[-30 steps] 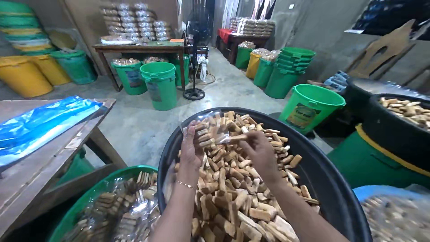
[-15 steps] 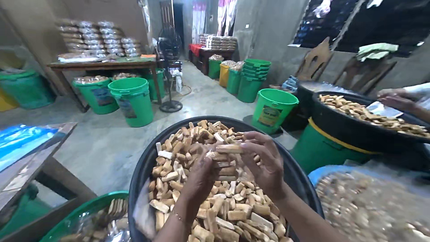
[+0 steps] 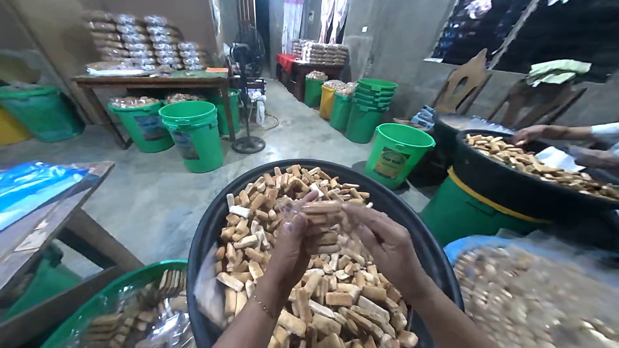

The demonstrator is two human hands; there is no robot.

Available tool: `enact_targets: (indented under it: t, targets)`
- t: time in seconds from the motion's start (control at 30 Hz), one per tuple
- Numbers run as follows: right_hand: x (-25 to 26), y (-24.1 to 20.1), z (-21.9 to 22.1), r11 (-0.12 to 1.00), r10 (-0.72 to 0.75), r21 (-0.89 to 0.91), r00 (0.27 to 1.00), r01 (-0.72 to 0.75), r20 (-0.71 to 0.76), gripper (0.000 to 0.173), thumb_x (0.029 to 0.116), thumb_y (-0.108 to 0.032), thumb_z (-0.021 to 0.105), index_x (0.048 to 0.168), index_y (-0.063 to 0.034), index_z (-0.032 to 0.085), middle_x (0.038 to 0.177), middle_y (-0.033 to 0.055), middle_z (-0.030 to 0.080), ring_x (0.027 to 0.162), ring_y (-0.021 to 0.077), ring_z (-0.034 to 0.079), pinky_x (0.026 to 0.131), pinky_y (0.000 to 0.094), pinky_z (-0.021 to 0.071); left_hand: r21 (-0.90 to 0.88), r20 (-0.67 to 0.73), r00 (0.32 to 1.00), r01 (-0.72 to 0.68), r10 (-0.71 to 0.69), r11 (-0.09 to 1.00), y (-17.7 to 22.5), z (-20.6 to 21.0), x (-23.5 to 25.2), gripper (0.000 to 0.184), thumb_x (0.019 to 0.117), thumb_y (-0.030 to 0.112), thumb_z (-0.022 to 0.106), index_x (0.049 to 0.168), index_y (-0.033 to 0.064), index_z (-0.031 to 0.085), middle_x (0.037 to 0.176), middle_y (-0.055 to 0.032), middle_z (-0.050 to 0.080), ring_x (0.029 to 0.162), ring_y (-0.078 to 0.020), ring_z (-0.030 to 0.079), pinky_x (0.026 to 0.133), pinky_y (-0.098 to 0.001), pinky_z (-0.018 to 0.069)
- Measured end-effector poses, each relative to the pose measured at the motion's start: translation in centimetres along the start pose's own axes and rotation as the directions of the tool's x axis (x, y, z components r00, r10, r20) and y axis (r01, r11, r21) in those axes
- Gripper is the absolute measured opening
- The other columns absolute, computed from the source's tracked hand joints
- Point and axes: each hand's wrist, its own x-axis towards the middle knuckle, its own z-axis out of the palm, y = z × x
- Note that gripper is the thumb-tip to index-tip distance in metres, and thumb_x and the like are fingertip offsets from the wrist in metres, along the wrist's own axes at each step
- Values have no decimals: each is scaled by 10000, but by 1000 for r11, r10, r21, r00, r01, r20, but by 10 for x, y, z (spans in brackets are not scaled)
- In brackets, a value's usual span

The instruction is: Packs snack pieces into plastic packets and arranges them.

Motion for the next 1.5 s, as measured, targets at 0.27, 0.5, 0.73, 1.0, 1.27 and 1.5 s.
enact_targets:
  t: [0.27,0.5,0.73,1.0,1.27,1.5]
  targets:
    - [-7,-4,-14,946,202,190,937,-262,286,398,1030,-102,489,1405,-76,618,1220,39,706,936,-37,638,827,153,534,195,6,991,126,-130,973,4,13,-7,419,1028,99,507,1434,18,444,1149,-48,707,964,-158,727,835,-347,632]
    - [-14,-14,-23,733,364,255,680,-630,636,189,967,-57,503,1061,3,655,1024,16,679,877,45,670,779,259,592,355,-122,980,189,-155,915,8,8,1,421,1120,237,257,1404,14,474,1096,-74,690,923,-127,705,812,-306,612]
    - [-25,-8,-39,670,398,231,604,-705,690,249,909,-12,465,980,-80,694,866,-97,658,640,-81,486,568,127,400,789,91,931,149,-353,596,41,3,12,431,1088,257,358,1423,32,509,1150,-52,665,967,-81,660,852,-283,568]
    - [-35,-15,-44,865,391,-6,667,-502,634,292,991,18,444,1173,34,672,1095,235,671,1027,327,643,917,497,509,957,132,952,-50,-277,285,20,54,29,296,1046,221,559,1305,87,612,985,-62,687,852,-102,669,802,-318,563]
    - [-70,-8,-98,704,415,322,734,-633,537,325,1072,-115,434,1261,65,626,1164,204,668,961,223,664,853,403,552,912,153,988,-150,21,381,-38,56,25,382,1071,164,352,1314,-82,514,1041,-57,657,779,12,626,709,-198,555]
    - [-105,-22,-144,780,591,276,807,-562,-27,200,990,-52,604,996,130,684,965,223,693,916,256,677,852,402,540,767,433,852,-177,-294,617,-76,101,14,806,1059,410,475,1529,-110,77,1461,-90,433,1160,8,572,942,-237,541]
